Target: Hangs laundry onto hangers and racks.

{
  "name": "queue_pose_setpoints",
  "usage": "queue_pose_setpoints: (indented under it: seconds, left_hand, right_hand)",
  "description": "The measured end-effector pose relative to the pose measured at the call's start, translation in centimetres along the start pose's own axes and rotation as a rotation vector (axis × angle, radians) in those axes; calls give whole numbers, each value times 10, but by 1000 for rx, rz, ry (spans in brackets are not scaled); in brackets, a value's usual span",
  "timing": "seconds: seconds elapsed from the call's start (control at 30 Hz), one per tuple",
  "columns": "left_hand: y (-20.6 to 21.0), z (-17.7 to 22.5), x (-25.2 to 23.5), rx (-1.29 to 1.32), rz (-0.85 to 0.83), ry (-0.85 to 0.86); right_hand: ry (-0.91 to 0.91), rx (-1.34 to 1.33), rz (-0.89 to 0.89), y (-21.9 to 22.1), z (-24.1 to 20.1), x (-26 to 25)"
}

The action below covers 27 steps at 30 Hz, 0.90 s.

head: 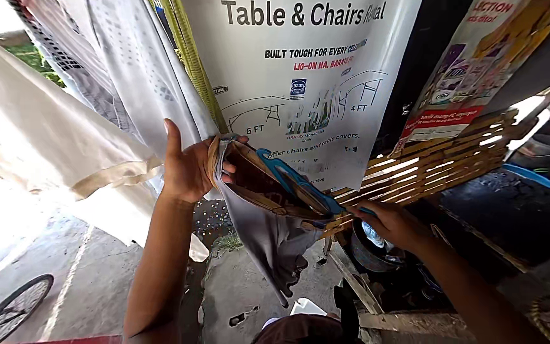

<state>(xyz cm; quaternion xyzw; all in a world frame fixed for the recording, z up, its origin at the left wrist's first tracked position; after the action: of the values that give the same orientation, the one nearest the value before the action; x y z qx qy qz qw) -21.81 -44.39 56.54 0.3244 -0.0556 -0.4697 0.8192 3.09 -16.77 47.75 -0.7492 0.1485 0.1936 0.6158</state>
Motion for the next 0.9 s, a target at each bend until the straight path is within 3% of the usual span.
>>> queue_pose_setpoints:
  seconds: [0.1,0.23,0.27,0.3,0.4,0.47,0.57,0.7,0.8,0.9]
  left_hand:
    - [9,-13,1,-239,-7,-99]
    - [35,-31,-9,-376,-23,-181]
    - [42,-35,-12,-421,-38,-197]
    - [47,-38,-14,-488,-47,-209]
    - [48,-45,-18,-666,-36,-245]
    - [46,-51,-13,-709,-23,-253]
    - [44,-53,-8,-933,48,-148]
    - [23,-46,-7,-1122,256,6]
    - [6,-44,1,-849,305,39]
    - [-3,-62,31,-54,53,40]
  right_hand:
    - [-33,58,-236,-24,-13,-8]
    - [0,90,-761,-25,-51,-29]
    - [7,77,-791,-24,-56,-34]
    - [16,42,-729,-26,-58,-39]
    - [117,-127,-262,-49,-50,-52]
    - [142,-202,-75,-59,-47,-59]
    - [144,-249,-64,-61,-55,-68]
    - [58,-74,-30,-56,-73,-75]
    - [47,-14,13,-55,-82,-84]
    - [53,7,83,-59,-80,-85]
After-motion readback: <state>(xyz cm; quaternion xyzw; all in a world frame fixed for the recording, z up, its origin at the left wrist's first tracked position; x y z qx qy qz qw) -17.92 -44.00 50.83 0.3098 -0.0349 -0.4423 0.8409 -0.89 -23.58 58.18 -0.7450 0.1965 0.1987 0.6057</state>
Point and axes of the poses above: each hand's wrist, its own x-axis away from the middle knuckle, its own y-axis out of the palm, z = x × y, the point moved 4 cm from there along -x, towards the middle knuckle, and after that the axes turned 14 degrees about x, right-handed, at the moved point
